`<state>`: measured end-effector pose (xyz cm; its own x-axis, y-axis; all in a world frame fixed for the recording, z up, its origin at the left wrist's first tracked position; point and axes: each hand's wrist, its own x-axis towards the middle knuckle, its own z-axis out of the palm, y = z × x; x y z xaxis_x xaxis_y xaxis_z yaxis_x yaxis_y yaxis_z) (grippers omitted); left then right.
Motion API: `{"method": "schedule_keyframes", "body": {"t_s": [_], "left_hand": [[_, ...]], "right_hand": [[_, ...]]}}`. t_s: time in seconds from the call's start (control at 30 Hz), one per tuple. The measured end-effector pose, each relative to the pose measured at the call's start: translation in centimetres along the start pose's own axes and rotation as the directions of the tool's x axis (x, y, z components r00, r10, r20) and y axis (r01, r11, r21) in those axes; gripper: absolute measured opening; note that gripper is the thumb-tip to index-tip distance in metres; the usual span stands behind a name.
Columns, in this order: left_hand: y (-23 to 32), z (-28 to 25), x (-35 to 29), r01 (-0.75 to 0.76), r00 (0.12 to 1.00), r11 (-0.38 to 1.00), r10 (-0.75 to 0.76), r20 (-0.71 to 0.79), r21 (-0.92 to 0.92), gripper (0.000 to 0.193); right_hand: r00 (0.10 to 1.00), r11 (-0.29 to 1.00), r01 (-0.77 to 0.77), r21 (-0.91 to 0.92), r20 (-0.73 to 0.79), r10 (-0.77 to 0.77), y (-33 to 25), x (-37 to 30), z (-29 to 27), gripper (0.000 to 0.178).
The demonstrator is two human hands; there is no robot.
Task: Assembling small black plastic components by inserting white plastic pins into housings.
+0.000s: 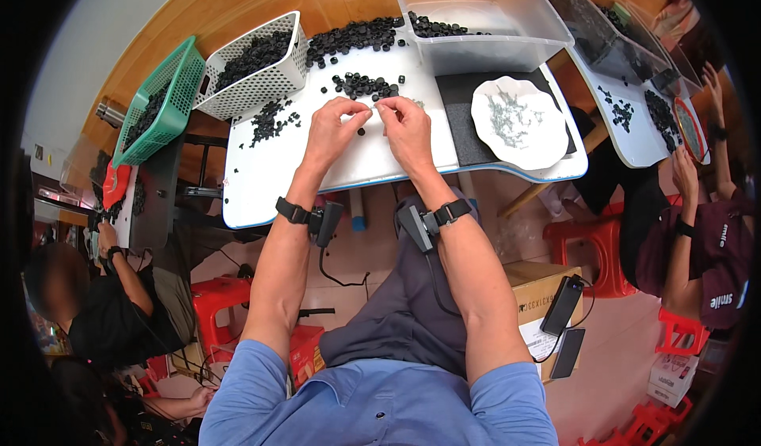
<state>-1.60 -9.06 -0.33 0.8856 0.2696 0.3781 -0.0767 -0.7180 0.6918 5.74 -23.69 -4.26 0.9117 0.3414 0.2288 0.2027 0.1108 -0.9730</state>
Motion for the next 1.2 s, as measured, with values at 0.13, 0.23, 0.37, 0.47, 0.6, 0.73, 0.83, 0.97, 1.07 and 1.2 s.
{"method": "schedule_keyframes", "body": {"t_s": [0.13, 0.23, 0.37, 0.47, 0.6, 0.73, 0.83, 0.97, 1.07, 1.2], "left_hand": [[-0.2, 0.1, -0.1, -0.046, 0.999, 0.999, 0.046, -0.025, 0.025, 0.018], [-0.2, 0.3, -0.1, -0.065, 0.996, 0.997, 0.067, -0.051, 0.04, 0.017], [-0.7, 0.3, -0.2, -0.085, 0.993, 0.993, 0.092, -0.08, 0.081, 0.018], [-0.4, 0.6, -0.1, -0.23, 0.945, 0.957, 0.263, -0.193, 0.179, 0.02], [0.7, -0.1, 0.3, -0.306, 0.944, 0.901, 0.329, -0.025, 0.306, 0.021], [1.1, -0.3, 0.6, -0.338, 0.937, 0.87, 0.346, 0.044, 0.359, 0.017], [0.9, -0.6, 0.7, -0.386, 0.917, 0.85, 0.396, 0.049, 0.358, 0.014], [1.0, -0.8, 0.9, -0.469, 0.867, 0.814, 0.499, 0.002, 0.344, 0.01], [0.7, -1.3, 0.9, -0.482, 0.87, 0.806, 0.488, 0.077, 0.343, 0.001], [0.3, -1.3, 0.8, -0.455, 0.888, 0.809, 0.445, 0.117, 0.373, 0.001]], "right_hand": [[1.0, 1.0, -0.008, -0.012, 0.03, 0.008, -0.4, -0.1, 0.0, 0.017], [1.0, 1.0, -0.009, -0.005, 0.028, 0.009, -0.3, 0.0, 0.0, 0.018], [1.0, 0.999, -0.02, -0.034, 0.018, 0.02, -0.1, -0.2, 0.3, 0.018], [1.0, 0.999, -0.02, -0.043, 0.014, 0.021, -0.2, -0.2, 0.5, 0.018], [1.0, 0.995, -0.024, -0.093, -0.006, 0.024, -0.2, -0.3, 0.5, 0.016], [1.0, 0.992, -0.002, -0.13, -0.017, 0.0, -0.1, -0.2, 0.5, 0.017], [0.999, 0.997, -0.044, -0.067, -0.002, 0.044, -0.3, -0.4, 0.4, 0.018], [0.999, 0.999, -0.031, -0.032, 0.009, 0.032, -0.4, -0.4, 0.3, 0.019], [0.998, 0.999, -0.054, 0.002, 0.036, 0.054, -0.5, -0.5, 0.2, 0.019], [0.998, 0.998, -0.049, -0.03, 0.031, 0.05, -0.6, -0.5, 0.3, 0.019]]}}
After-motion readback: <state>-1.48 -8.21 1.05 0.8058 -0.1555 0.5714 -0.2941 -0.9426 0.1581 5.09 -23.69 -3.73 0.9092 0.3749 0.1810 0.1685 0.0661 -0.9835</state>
